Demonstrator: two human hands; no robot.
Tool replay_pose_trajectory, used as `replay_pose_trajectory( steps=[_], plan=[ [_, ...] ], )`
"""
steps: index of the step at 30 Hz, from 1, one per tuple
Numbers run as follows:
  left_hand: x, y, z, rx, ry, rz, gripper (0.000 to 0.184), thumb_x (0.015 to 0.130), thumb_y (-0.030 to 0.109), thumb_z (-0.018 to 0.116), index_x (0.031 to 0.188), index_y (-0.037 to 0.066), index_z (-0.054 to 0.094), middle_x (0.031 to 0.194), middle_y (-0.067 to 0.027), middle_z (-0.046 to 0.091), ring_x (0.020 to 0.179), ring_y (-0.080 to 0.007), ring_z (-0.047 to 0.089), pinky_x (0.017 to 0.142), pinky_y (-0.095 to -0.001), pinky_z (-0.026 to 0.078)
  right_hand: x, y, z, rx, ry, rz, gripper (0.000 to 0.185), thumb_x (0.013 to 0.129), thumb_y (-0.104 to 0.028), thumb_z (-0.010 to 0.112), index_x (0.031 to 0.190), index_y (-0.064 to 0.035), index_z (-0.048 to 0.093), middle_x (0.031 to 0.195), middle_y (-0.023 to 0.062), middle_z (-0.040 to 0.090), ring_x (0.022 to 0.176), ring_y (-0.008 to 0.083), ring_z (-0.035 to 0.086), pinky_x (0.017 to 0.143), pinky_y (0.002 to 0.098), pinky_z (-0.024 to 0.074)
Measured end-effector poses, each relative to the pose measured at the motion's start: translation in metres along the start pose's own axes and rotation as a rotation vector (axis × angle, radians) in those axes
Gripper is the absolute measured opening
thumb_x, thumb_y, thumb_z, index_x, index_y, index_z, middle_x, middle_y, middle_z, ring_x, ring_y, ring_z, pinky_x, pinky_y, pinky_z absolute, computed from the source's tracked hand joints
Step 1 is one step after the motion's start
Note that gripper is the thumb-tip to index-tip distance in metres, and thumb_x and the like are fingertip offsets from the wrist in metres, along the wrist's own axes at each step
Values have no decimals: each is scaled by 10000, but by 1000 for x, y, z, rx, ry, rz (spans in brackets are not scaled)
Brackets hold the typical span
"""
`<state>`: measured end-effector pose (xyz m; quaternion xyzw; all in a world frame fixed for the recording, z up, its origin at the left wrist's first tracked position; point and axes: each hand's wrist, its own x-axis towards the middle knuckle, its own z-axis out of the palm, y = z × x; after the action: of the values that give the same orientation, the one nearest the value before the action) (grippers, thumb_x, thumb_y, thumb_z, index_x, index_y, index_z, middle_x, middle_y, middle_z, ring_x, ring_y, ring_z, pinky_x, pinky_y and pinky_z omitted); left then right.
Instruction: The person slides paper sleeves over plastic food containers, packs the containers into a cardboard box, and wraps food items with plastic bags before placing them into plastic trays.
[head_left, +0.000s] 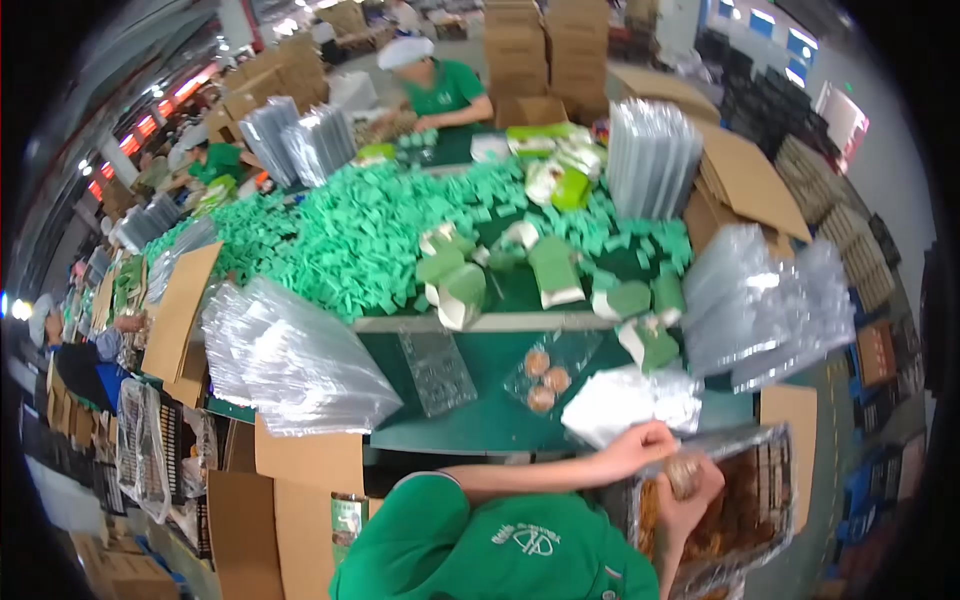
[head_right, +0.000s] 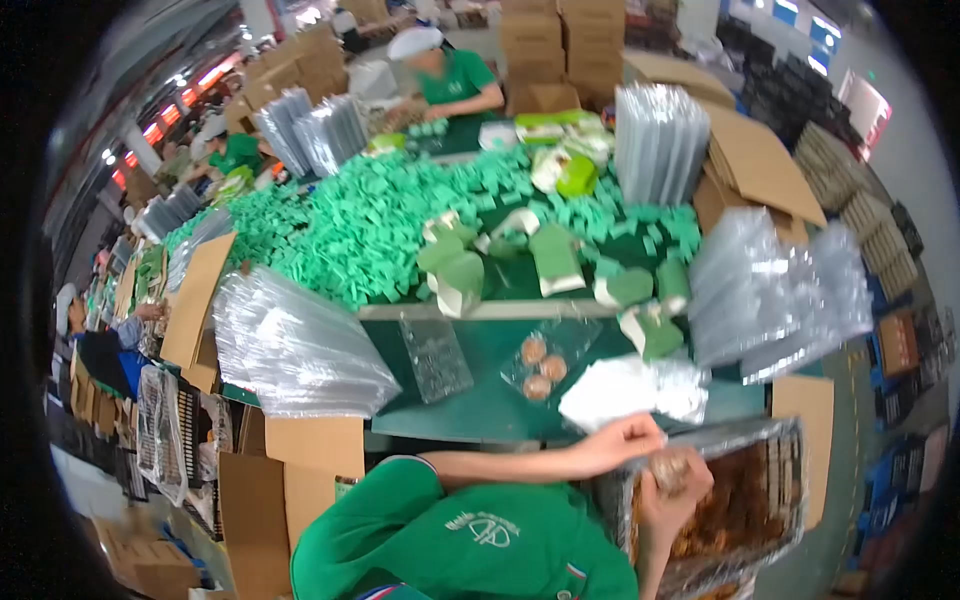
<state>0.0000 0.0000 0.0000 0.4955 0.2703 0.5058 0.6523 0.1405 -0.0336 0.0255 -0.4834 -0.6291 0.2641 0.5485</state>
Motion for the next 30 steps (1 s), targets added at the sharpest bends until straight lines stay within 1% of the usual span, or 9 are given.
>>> replay_pose_trajectory(
  steps=[2, 3, 4, 7, 10, 12, 15, 23, 30],
  plan=[
    [-5, 0, 28, -8, 33, 50, 196, 848, 129, 615, 974, 42, 494, 894, -19, 532, 848, -55, 476, 759, -253, 423, 8, -18, -26, -413, -164, -139, 377, 705, -149, 649, 1049, -37, 543, 981, 144, 577, 985, 295, 519, 886, 398, 376],
    [-94, 17, -5, 298, 124, -227, 297, 796, 166, 668, 988, 30, 488, 884, -34, 524, 846, -85, 481, 770, -257, 424, -61, -26, 30, -315, -335, 81, 409, 711, -245, 627, 1063, -49, 554, 988, 144, 576, 976, 305, 518, 845, 399, 357],
    [-81, 8, -4, 427, 138, -258, 404, 738, 211, 709, 1010, 13, 485, 908, -72, 543, 881, -112, 497, 788, -272, 429, -44, -20, 32, -452, -316, -191, 407, 721, -289, 589, 1067, -75, 572, 987, 126, 577, 932, 321, 518, 835, 409, 336],
    [-59, 6, -12, 353, 262, -365, 422, 669, 164, 697, 981, 12, 456, 871, -129, 552, 814, -154, 536, 721, -302, 456, -18, -5, 36, -446, -526, -215, 434, 691, -66, 603, 1115, -51, 511, 1062, 128, 536, 952, 316, 447, 839, 391, 361],
    [-92, -22, -39, 293, 408, -233, 353, 712, 140, 704, 944, 9, 471, 913, -78, 560, 812, -130, 543, 724, -268, 454, -33, -7, 49, -294, -667, -46, 547, 666, -72, 660, 1166, -32, 442, 1127, 143, 500, 1026, 337, 440, 907, 397, 362],
    [-111, -17, -59, -191, 568, -368, 300, 792, 131, 667, 988, -2, 483, 930, -84, 563, 854, -135, 565, 749, -265, 471, -40, -5, 51, -174, -734, 29, 559, 680, -91, 689, 1162, -14, 418, 1139, 173, 475, 1100, 365, 418, 941, 415, 358],
    [-128, -33, -110, -56, 802, -274, 320, 826, 213, 659, 994, 1, 489, 935, -88, 569, 829, -132, 564, 730, -274, 465, -42, 20, 56, -208, -703, 63, 527, 693, -77, 683, 1147, -6, 423, 1127, 174, 480, 1051, 350, 452, 894, 399, 399],
    [-75, -67, -196, 1172, 711, -239, 374, 804, 288, 653, 981, -9, 510, 984, -146, 523, 872, -251, 555, 767, -346, 456, -33, 27, 64, -277, -675, 149, 347, 744, -58, 644, 1041, -36, 466, 1010, 132, 529, 881, 287, 537, 776, 363, 455],
    [-75, -80, -213, 1324, 486, -453, 457, 744, 298, 654, 1046, -11, 504, 1142, -175, 398, 998, -399, 460, 797, -464, 459, -7, 39, 76, -248, -685, 246, 315, 760, -88, 633, 1023, -27, 471, 966, 135, 521, 856, 275, 536, 745, 361, 450]
  ],
)
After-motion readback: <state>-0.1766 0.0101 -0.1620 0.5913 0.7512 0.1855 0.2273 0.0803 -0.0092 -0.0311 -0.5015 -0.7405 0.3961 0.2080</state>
